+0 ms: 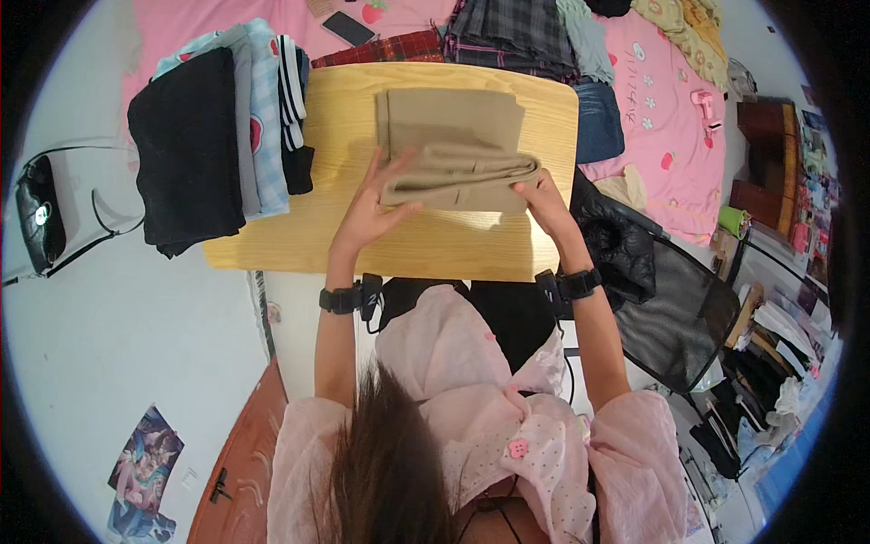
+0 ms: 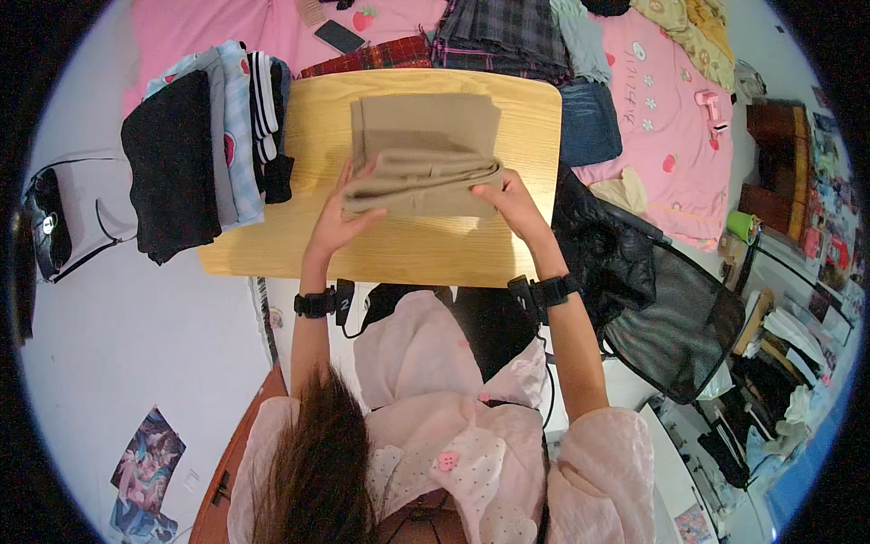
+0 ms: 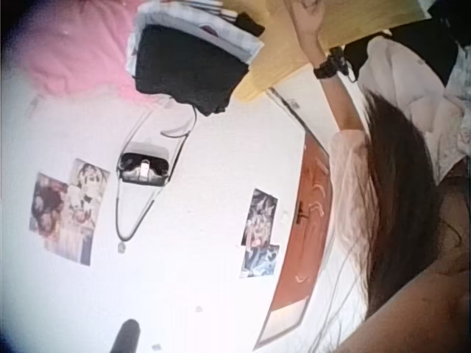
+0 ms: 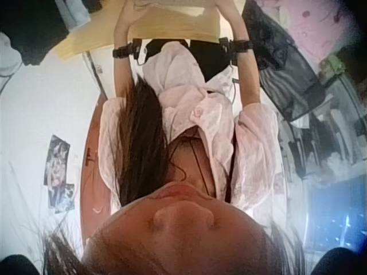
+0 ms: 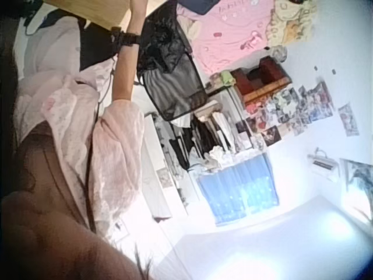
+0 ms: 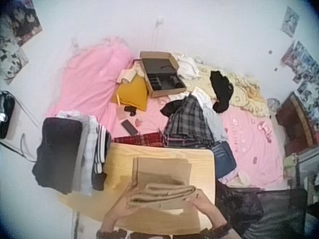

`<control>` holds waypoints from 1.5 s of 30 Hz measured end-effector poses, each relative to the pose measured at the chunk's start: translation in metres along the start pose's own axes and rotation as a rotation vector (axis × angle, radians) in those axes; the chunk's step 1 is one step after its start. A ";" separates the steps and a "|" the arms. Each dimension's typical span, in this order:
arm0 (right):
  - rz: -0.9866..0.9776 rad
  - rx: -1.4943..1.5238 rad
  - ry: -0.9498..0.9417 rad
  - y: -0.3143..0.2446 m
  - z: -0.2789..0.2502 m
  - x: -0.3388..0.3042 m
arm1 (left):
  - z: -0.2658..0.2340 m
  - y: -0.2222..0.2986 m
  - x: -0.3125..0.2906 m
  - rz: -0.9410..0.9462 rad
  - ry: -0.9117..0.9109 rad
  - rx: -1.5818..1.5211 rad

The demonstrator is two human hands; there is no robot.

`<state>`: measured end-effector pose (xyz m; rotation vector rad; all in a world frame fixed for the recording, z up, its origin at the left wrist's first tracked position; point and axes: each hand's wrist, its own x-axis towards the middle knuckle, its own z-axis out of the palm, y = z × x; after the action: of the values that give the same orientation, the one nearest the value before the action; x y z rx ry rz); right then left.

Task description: Folding various items of clothing on a small wooden board placed on a bed.

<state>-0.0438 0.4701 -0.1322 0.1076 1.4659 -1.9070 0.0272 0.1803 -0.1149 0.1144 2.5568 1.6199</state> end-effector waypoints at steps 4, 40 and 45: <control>0.090 -0.319 -0.114 -0.008 0.005 -0.006 | 0.010 -0.005 0.006 -0.237 0.052 -0.391; 0.620 0.443 -0.930 0.058 0.052 0.043 | 0.098 -0.024 -0.033 0.466 -0.748 0.331; 0.716 0.565 -0.824 0.068 0.047 0.054 | 0.097 -0.029 -0.033 0.426 -0.729 0.299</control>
<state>-0.0279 0.3967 -0.1957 0.0749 0.2523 -1.4212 0.0732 0.2504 -0.1808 1.1099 2.2235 0.9838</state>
